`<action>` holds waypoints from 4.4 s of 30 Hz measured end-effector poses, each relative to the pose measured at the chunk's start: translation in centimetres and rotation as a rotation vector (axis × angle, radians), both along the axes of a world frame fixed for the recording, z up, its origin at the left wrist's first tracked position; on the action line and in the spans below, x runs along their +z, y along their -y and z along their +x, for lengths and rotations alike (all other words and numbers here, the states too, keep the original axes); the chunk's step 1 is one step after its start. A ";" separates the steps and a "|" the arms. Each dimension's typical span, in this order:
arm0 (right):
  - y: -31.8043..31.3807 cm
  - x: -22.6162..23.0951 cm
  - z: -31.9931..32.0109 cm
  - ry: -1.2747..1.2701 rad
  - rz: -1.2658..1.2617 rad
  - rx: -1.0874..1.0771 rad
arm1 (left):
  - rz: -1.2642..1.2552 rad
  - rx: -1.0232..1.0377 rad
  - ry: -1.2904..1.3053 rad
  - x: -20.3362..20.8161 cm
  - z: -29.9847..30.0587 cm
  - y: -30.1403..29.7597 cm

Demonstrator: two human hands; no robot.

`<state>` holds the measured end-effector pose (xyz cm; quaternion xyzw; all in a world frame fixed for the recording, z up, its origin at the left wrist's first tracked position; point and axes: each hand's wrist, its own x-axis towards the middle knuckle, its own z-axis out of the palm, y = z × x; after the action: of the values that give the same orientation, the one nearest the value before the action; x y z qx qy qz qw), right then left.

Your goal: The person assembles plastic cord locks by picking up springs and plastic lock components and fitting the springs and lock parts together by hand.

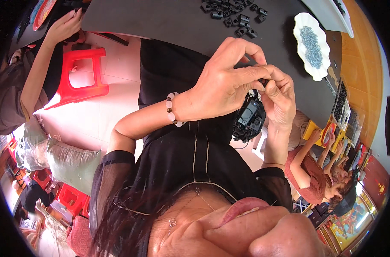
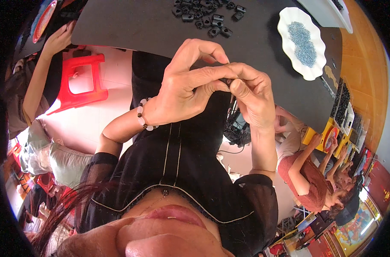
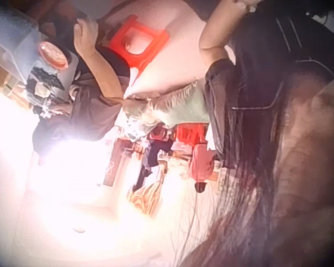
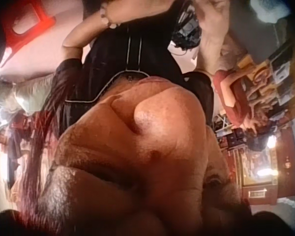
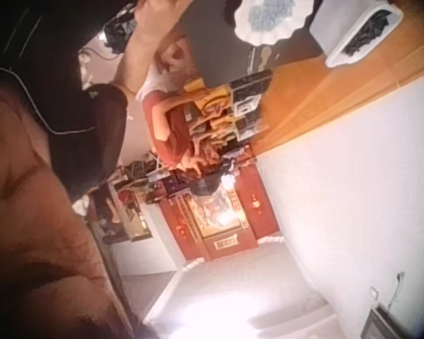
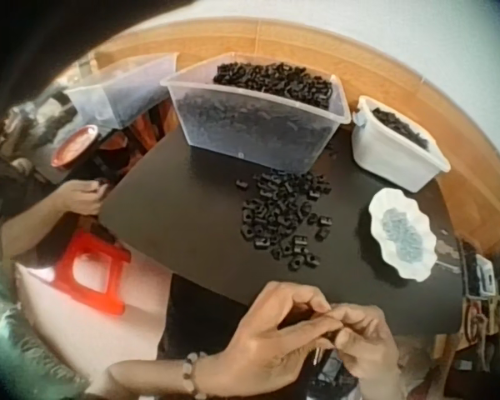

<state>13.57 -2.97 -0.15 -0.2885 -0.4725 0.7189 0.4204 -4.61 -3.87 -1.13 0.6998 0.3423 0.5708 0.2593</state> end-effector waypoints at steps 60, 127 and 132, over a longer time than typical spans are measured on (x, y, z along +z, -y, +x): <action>-4.8 4.5 0.9 0.900 1.024 -0.146 | -0.703 -0.278 0.337 0.6 1.0 -3.8; -4.0 2.7 1.0 0.280 0.607 -0.284 | -0.787 -0.395 0.734 0.2 1.6 -2.3; -3.8 2.8 0.7 0.473 0.751 -0.349 | -0.814 -0.379 0.706 0.0 1.3 -1.7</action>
<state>14.26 0.83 2.62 -0.3475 -0.7267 0.3318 0.4911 -3.26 -2.20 -1.12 0.3596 0.2958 0.5357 0.7045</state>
